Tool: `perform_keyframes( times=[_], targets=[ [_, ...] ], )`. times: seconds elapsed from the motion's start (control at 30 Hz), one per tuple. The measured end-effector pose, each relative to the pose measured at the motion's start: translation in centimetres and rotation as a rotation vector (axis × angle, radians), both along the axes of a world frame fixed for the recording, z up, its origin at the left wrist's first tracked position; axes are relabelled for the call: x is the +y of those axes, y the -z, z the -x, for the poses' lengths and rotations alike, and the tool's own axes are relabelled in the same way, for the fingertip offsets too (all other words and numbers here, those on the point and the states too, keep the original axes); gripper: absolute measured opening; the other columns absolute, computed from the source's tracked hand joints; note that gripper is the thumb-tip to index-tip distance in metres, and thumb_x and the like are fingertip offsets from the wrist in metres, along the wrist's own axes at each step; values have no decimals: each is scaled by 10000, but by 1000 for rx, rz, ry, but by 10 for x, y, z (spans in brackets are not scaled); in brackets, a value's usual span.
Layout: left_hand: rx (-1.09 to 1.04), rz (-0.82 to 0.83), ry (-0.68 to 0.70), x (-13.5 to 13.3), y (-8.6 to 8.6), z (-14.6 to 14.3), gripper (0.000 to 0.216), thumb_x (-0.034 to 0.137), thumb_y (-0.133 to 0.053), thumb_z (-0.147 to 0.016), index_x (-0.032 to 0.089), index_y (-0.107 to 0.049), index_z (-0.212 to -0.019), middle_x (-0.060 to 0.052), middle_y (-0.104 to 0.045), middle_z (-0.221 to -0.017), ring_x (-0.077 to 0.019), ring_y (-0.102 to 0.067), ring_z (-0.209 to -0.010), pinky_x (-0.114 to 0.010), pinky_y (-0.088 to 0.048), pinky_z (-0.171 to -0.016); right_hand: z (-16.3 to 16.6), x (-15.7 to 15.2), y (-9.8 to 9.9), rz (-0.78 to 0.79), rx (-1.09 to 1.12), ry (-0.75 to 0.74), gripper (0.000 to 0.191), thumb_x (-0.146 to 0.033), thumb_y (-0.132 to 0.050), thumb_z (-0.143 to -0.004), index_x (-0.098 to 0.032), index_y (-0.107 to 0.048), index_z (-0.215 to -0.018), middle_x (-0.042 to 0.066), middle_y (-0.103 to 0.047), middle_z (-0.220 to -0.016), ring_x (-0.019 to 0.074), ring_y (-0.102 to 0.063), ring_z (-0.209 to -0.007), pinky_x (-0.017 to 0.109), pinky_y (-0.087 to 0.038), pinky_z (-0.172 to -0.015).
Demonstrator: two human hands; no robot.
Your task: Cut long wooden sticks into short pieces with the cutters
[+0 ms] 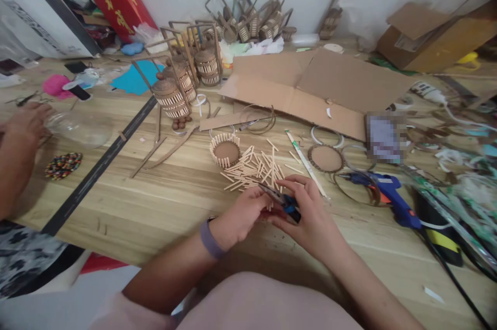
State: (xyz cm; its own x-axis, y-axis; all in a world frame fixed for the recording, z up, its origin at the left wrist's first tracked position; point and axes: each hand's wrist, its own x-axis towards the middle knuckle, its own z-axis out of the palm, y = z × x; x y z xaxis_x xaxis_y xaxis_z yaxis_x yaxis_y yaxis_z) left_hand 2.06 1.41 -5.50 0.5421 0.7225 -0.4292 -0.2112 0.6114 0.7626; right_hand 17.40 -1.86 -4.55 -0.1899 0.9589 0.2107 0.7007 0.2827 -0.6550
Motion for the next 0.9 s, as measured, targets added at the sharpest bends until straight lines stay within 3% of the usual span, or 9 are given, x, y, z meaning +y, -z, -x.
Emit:
perform_keyframes(
  times=[0.27, 0.47, 0.6, 0.73, 0.8, 0.9],
  targets=[
    [-94, -65, -58, -6, 0, -7, 363, 465, -716, -765, 130, -639, -879, -58, -691, -887, -214, -646, -894, -350, -463, -876, 4, 0, 7, -70, -65, 80, 490, -263, -678, -783, -262, -483, -1233, 113, -466, -1185, 300, -597, -1088, 451, -555, -863],
    [38, -156, -9, -4, -5, -1, 433, 559, -677, -770, 144, -591, -857, -40, -668, -807, -208, -645, -843, -326, -473, -778, -4, -1, -4, 45, 41, 77, 485, -390, -714, -755, -255, -546, -1190, 114, -538, -1155, 306, -614, -1053, 470, -535, -873],
    [59, -162, 88, -2, -9, 6, 519, 654, -660, -729, 156, -552, -832, -24, -656, -705, -176, -643, -715, -314, -475, -727, -28, -5, -30, 302, 84, 14, 327, -476, -621, -813, -243, -643, -1042, 79, -672, -1000, 271, -648, -937, 406, -540, -822],
    [45, -153, 164, -3, -12, 8, 529, 655, -637, -748, 158, -532, -896, -45, -685, -713, -167, -658, -691, -298, -465, -708, -56, -14, -46, 631, 139, -48, 406, -581, -563, -839, -252, -697, -1036, 69, -737, -1025, 276, -666, -980, 389, -543, -855],
    [39, -152, 188, -4, -14, 8, 518, 636, -631, -762, 155, -535, -929, -40, -681, -697, -165, -661, -684, -294, -464, -702, -64, -18, -49, 739, 151, -63, 449, -600, -588, -816, -250, -703, -1072, 73, -741, -1049, 289, -662, -1023, 401, -537, -888],
    [51, -164, 237, -6, -17, 8, 491, 618, -598, -795, 154, -542, -946, -33, -675, -674, -159, -656, -668, -288, -455, -693, -67, -21, -47, 850, 159, -31, 486, -622, -595, -797, -251, -709, -1089, 73, -742, -1036, 284, -676, -983, 385, -566, -819]
  ],
)
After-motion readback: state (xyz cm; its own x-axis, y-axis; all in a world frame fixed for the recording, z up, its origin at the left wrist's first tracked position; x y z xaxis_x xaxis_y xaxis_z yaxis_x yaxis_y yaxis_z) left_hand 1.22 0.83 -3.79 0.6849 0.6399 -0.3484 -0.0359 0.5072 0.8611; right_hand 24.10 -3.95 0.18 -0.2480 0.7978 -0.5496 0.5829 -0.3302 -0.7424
